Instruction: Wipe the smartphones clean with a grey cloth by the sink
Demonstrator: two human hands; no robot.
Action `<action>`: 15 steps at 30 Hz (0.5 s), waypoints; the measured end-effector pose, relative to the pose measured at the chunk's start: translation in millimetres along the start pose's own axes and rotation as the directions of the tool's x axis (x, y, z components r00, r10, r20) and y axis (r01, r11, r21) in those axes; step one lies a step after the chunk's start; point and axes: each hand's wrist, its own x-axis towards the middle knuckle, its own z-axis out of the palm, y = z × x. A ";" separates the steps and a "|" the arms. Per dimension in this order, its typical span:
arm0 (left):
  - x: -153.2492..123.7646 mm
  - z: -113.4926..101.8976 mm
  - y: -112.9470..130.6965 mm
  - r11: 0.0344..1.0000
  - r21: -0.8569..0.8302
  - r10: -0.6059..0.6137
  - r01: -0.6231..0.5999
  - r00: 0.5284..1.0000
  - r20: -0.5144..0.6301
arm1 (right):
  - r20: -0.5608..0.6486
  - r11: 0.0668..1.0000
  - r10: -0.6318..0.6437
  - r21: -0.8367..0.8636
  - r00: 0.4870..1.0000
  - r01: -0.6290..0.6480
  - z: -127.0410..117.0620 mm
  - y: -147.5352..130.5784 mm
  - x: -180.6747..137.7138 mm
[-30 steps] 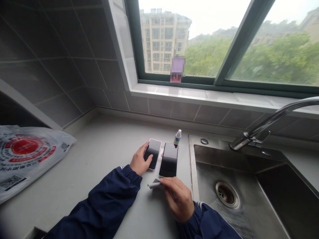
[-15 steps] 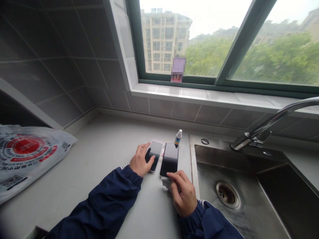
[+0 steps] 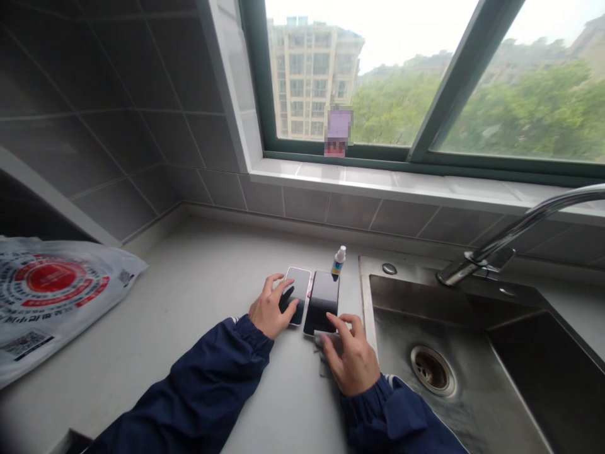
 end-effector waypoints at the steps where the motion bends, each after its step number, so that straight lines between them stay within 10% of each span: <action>1: 0.2 0.1 -0.6 1.000 0.002 0.019 -0.019 1.000 0.001 | 0.006 1.000 0.008 -0.027 1.000 -0.008 0.9 1.7 -0.2; 15: -4.0 10.0 -2.9 0.976 0.000 0.218 -0.220 0.969 0.117 | 0.126 0.993 0.030 -0.121 0.992 -0.015 8.4 12.8 -2.7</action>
